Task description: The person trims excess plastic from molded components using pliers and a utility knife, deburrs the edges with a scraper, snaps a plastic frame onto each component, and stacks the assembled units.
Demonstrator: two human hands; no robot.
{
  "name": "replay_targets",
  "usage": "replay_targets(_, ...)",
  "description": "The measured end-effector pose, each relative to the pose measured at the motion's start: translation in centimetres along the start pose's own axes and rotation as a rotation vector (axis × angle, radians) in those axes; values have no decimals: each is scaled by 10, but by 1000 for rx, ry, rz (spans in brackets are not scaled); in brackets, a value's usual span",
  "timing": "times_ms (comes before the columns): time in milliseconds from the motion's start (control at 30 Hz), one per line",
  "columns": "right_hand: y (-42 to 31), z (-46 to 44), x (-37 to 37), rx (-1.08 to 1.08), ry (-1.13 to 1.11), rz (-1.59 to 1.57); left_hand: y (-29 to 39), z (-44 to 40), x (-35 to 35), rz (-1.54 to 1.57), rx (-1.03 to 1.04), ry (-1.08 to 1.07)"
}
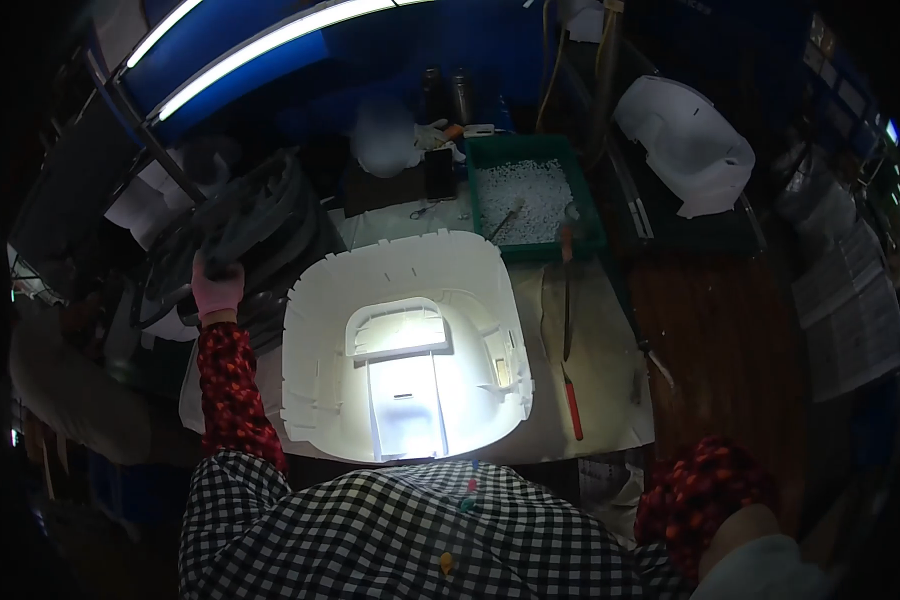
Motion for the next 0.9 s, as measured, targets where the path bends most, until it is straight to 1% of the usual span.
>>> replay_targets(67,-4,-2,0,25,-3,39,-1,-30,0,309,-44,176)
replay_targets(100,-6,-1,2,35,-6,57,5,-38,4,320,-25,80)
replay_targets(133,-7,-3,3,44,-9,66,4,-45,5,305,-44,72)
replay_targets(200,-9,-4,6,54,-11,73,17,-50,0,244,117,197)
replay_targets(233,-10,-6,8,52,-10,82,24,-46,5,-55,252,72)
replay_targets(267,-10,-6,7,55,-6,79,29,-43,4,-68,261,77)
replay_targets(333,-11,-8,7,45,-5,84,43,-25,15,205,277,204)
replay_targets(367,-10,-7,7,48,-8,85,53,-16,26,255,264,90)
replay_targets(400,-8,-7,4,58,-11,89,64,-11,26,267,280,75)
replay_targets(467,-3,-3,7,84,-24,91,87,3,18,261,318,-76)
replay_targets(500,-1,0,7,94,-31,94,98,21,26,95,397,8)
replay_targets(567,2,3,8,109,-44,97,130,51,29,-202,549,11)
replay_targets(633,6,6,7,119,-45,99,165,90,24,-708,796,-4)
replay_targets(667,6,8,6,118,-44,97,183,110,31,-1092,966,69)
replay_targets(700,7,9,6,117,-42,94,194,126,49,-1109,975,72)
replay_targets(767,9,9,2,105,-27,74,213,172,95,-665,904,54)
replay_targets(800,10,11,0,96,-19,68,223,186,113,-694,907,55)
replay_targets(833,10,13,1,89,-14,65,222,206,152,-1328,1177,-166)
replay_targets(867,13,14,-4,80,-5,75,201,220,171,-1709,1198,-269)
replay_targets(900,13,18,-7,72,10,80,177,235,191,-2036,1259,-416)
Point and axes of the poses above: each hand's wrist, its own z-axis away from the middle knuckle, its own x-axis out of the palm, y = z × x, the point moved 4 cm from there along -z, towards the middle knuckle, and after that the axes turned 11 degrees about -y, right-handed, at the moved point
